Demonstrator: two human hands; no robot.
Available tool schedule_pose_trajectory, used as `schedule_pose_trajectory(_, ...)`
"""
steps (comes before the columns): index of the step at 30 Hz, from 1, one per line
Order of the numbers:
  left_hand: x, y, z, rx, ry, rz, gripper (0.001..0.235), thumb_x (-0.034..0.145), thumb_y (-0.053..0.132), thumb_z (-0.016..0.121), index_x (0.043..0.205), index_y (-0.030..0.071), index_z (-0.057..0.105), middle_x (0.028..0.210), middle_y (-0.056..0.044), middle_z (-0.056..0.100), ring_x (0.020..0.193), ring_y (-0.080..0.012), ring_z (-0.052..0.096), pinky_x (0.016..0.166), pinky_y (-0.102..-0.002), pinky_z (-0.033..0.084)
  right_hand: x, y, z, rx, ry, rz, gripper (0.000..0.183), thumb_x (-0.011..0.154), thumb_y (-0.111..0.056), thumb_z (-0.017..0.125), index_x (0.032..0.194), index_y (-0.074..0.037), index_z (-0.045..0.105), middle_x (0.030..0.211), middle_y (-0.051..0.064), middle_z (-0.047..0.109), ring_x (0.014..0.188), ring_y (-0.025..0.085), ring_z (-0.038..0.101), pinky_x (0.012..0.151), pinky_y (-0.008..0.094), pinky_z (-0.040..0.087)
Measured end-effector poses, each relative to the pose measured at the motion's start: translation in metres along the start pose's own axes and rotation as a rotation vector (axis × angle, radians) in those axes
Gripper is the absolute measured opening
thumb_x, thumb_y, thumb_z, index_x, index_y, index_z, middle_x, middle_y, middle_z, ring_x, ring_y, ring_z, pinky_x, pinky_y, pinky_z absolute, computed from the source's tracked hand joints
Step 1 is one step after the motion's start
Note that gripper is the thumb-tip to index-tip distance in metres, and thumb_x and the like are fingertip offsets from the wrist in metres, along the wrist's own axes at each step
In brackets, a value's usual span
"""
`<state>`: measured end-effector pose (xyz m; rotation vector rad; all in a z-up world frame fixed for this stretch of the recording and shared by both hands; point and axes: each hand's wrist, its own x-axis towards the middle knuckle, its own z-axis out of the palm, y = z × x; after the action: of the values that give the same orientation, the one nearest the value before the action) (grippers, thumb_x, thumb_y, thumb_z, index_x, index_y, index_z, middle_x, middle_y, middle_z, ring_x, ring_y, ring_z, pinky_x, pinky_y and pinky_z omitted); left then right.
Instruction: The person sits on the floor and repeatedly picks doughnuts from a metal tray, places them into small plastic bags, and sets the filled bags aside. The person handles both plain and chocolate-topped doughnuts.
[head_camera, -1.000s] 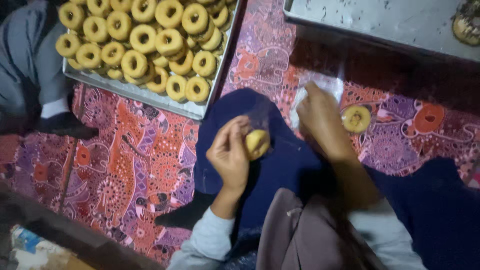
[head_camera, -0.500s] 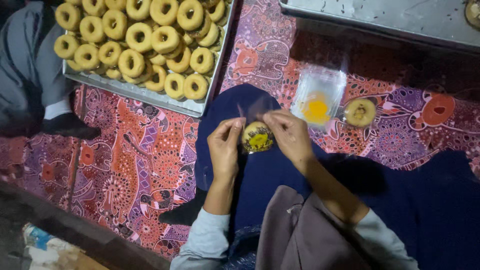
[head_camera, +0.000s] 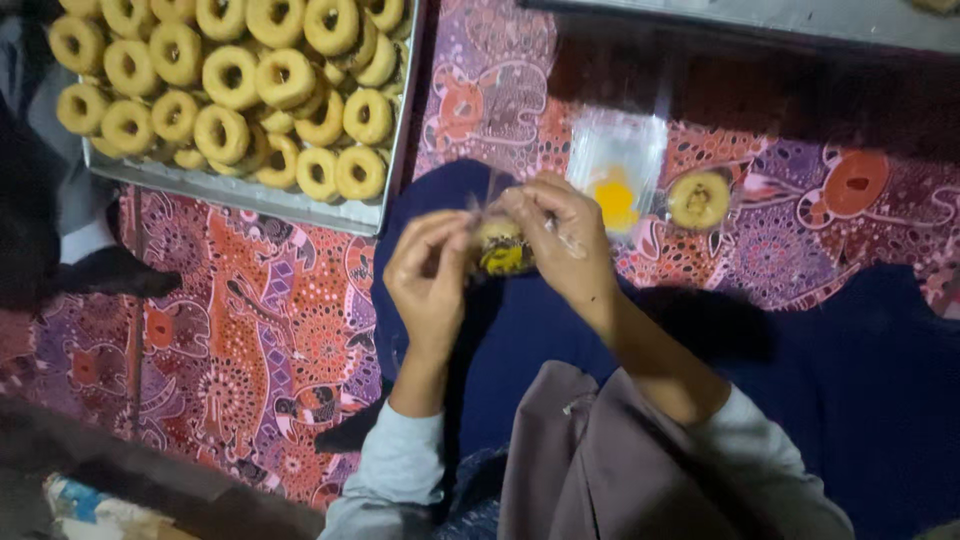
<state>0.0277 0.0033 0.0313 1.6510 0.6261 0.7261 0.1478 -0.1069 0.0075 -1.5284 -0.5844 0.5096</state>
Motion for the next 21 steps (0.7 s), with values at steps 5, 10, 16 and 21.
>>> schedule_pose_trajectory(5, 0.017, 0.011, 0.009, 0.231, -0.042, 0.223, 0.010, 0.100, 0.004, 0.066, 0.104, -0.004, 0.070, 0.103, -0.012, 0.069, 0.089, -0.0123, 0.065, 0.076, -0.025, 0.054, 0.017, -0.022, -0.006, 0.041, 0.038, -0.068, 0.018, 0.105, -0.012, 0.063, 0.096, -0.002, 0.074, 0.087, 0.006, 0.064, 0.082, 0.013, 0.059, 0.074, 0.029, 0.047)
schedule_pose_trajectory(10, 0.004, -0.004, -0.003, -0.417, 0.118, -0.025, 0.007, 0.109, 0.009, 0.060, 0.106, 0.003, 0.057, 0.103, -0.006, 0.062, 0.067, -0.0071, 0.052, 0.055, -0.022, 0.045, -0.004, -0.007, -0.012, 0.006, 0.108, -0.321, 0.016, 0.107, -0.011, 0.067, 0.096, 0.000, 0.065, 0.087, 0.008, 0.058, 0.085, 0.015, 0.053, 0.078, 0.028, 0.045)
schedule_pose_trajectory(16, -0.023, -0.038, -0.005, 0.444, 0.017, 0.077, 0.007, 0.103, 0.003, 0.063, 0.096, -0.001, 0.063, 0.098, -0.011, 0.065, 0.085, -0.0190, 0.063, 0.073, -0.030, 0.053, -0.030, 0.068, -0.001, -0.062, 0.063, 0.174, 0.013, 0.094, -0.012, 0.072, 0.096, -0.002, 0.065, 0.087, 0.007, 0.062, 0.079, 0.015, 0.059, 0.072, 0.030, 0.049)
schedule_pose_trajectory(21, -0.021, -0.064, 0.061, 0.336, -0.244, 0.128, 0.006, 0.093, 0.004, 0.066, 0.089, 0.000, 0.064, 0.096, -0.014, 0.068, 0.080, -0.0255, 0.068, 0.070, -0.033, 0.055, -0.046, 0.145, -0.055, 0.507, 0.216, 0.415, 0.035, 0.100, -0.017, 0.062, 0.132, -0.017, 0.048, 0.114, -0.001, 0.070, 0.105, 0.009, 0.066, 0.092, 0.024, 0.053)
